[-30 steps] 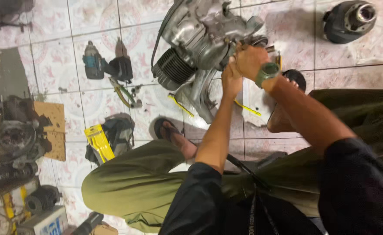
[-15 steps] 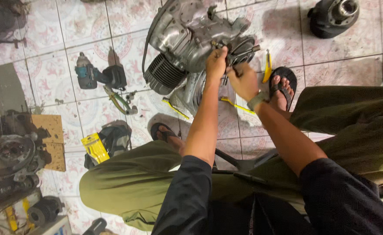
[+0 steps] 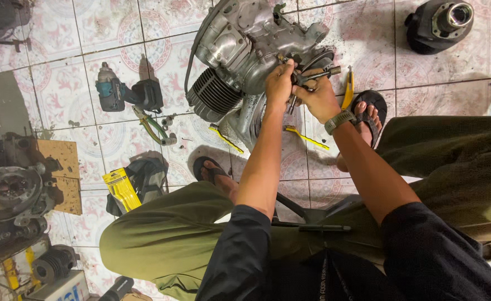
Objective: The person cleans a disassembled engine using a yellow brush, scrubbing various parts of the engine block. They briefly open a yellow package to retrieve a small part before continuing to clean the engine with the brush.
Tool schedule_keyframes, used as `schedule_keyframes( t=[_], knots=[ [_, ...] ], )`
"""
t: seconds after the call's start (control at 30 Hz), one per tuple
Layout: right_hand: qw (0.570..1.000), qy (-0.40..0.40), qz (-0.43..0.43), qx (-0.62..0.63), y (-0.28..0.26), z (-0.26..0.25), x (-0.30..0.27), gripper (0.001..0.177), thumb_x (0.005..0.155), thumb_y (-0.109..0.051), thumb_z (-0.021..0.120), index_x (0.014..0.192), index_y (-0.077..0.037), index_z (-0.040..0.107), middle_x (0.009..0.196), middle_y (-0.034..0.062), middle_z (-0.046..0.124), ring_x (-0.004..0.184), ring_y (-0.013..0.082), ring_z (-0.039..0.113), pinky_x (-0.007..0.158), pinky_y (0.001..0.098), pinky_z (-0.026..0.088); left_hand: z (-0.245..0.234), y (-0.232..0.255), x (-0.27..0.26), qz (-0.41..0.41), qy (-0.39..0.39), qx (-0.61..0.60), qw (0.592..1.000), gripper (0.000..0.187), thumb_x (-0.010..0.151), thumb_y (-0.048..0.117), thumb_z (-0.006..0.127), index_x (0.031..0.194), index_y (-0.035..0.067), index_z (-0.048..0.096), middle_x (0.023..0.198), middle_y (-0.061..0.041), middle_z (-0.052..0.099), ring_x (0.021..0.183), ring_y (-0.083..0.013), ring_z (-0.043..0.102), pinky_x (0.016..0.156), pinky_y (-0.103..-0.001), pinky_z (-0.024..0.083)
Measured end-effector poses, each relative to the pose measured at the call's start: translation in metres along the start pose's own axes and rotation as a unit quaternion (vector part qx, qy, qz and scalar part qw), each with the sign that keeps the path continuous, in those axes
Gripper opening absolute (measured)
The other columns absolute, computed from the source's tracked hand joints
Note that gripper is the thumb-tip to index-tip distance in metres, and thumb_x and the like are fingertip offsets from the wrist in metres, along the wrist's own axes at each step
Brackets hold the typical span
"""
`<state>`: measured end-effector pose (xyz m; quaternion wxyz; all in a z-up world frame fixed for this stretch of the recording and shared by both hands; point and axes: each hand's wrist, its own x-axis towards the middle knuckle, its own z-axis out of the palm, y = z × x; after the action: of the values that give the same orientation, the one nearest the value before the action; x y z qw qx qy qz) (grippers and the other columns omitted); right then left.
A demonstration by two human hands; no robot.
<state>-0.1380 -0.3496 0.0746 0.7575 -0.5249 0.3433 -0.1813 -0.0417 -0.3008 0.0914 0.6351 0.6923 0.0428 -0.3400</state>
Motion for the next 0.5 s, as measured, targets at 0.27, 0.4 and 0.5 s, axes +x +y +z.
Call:
schedule_keyframes(
  t=[0.27,0.4,0.5],
  knots=[
    [0.993,0.001,-0.08,-0.087,0.017,-0.016,0.015,0.029,0.084,0.005,0.065,0.105,0.001,0.045,0.079,0.0143,0.064,0.05,0.0154,0.061,0.043,0.0236,0.052,0.003,-0.025,0.028,0.014,0.01,0.021,1.0,0.026,0.084,0.033,0.063,0.083,0.008,0.072,0.073,-0.014,0.069,0.066,-0.0231,0.063,0.055,-0.032,0.049],
    [0.991,0.019,-0.088,-0.097,-0.02,0.0,-0.003,0.028,0.084,0.003,0.065,0.103,0.0,0.046,0.08,0.0138,0.066,0.048,0.0137,0.06,0.043,0.0234,0.051,0.003,-0.036,0.033,0.016,0.009,0.004,1.0,0.025,0.085,0.03,0.062,0.084,0.007,0.072,0.073,-0.014,0.069,0.064,-0.0218,0.063,0.052,-0.03,0.05],
    [0.985,0.019,-0.103,-0.136,-0.023,0.0,-0.007,0.027,0.083,0.002,0.065,0.103,0.0,0.047,0.079,0.013,0.066,0.047,0.0127,0.057,0.046,0.0244,0.048,0.002,-0.042,0.036,0.024,-0.001,-0.017,1.0,0.024,0.086,0.029,0.062,0.084,0.007,0.072,0.071,-0.013,0.069,0.06,-0.0182,0.06,0.05,-0.027,0.047]
  ],
)
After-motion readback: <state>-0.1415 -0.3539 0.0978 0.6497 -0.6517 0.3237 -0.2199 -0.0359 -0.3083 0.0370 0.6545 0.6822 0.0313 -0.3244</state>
